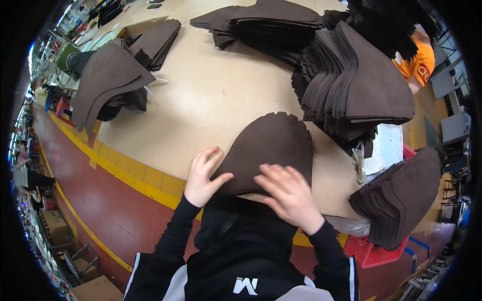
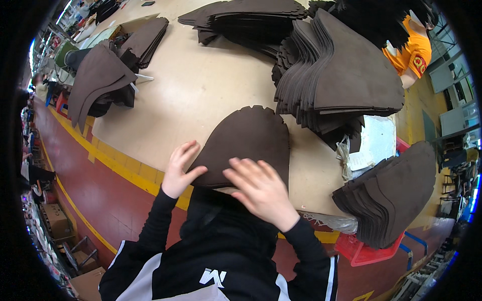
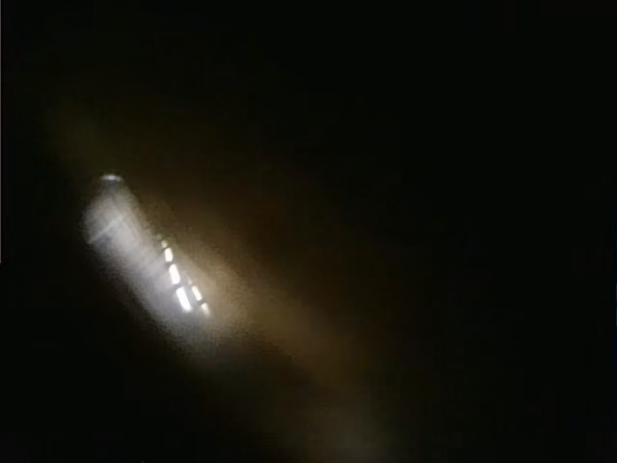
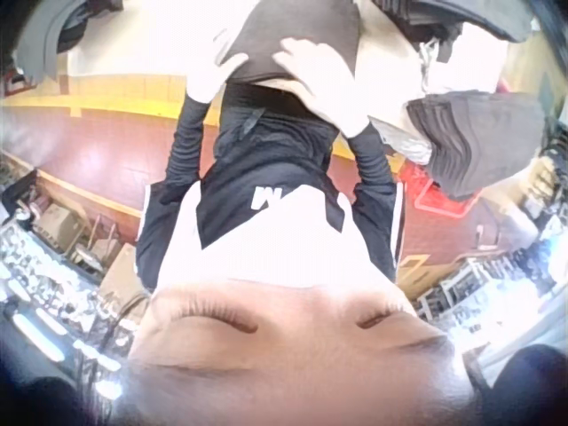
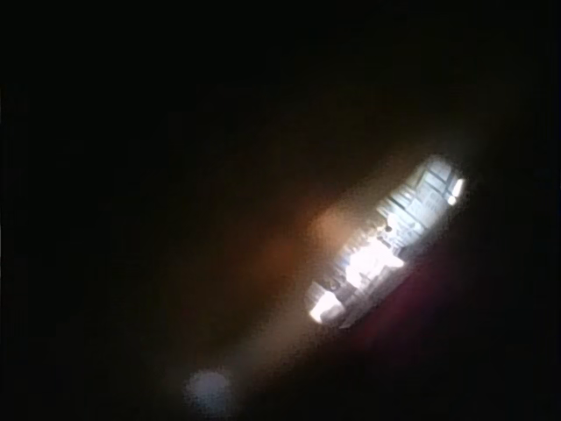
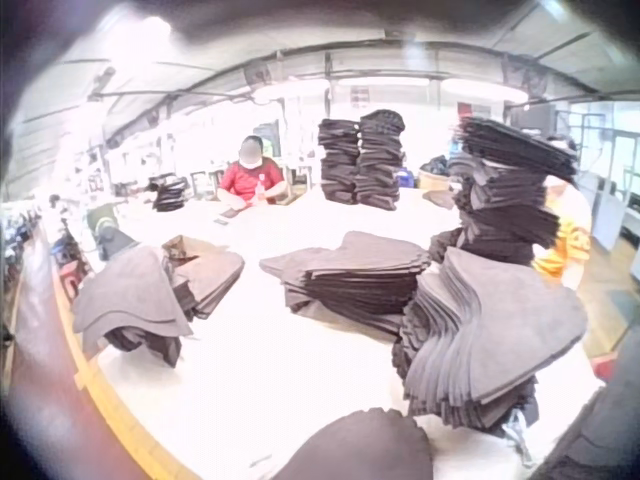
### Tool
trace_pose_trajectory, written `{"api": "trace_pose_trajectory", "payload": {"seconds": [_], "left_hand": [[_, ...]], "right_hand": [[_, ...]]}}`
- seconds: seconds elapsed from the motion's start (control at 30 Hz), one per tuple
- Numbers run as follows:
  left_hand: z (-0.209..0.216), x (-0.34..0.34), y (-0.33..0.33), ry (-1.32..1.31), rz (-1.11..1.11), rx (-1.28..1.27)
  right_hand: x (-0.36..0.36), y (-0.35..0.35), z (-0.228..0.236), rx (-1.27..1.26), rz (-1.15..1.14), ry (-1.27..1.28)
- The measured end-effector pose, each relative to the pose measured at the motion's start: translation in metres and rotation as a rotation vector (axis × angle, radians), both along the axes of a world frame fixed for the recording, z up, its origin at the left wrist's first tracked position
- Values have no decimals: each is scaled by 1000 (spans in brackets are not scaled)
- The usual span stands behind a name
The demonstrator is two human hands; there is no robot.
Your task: The person repeatedly picks up brown fabric pieces from a table, aligns them, and stacks them into neat piles. The person also moves stacks between the table and a red basket. Other workers are visible in the background.
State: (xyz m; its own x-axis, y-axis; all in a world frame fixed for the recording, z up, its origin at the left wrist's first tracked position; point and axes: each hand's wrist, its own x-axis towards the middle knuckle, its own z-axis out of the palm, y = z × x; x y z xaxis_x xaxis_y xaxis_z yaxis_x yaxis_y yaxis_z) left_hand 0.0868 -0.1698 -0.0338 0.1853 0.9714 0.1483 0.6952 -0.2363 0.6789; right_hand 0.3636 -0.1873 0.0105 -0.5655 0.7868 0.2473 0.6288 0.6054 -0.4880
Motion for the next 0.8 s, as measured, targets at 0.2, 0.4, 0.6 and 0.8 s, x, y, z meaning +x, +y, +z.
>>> {"api": "trace_pose_trajectory", "payload": {"seconds": [0.2,0.4,0.6,0.8], "left_hand": [[-6,19,-9,-37,89,-5],[3,27,-13,-43,179,-16],[4,24,-13,-313,238,-114],[6,6,-18,-214,246,-52]], "right_hand": [[-6,64,-29,57,29,-292],[31,150,-40,-212,-128,-116],[35,141,-51,-329,-211,181],[18,70,-31,105,-422,-226]]}}
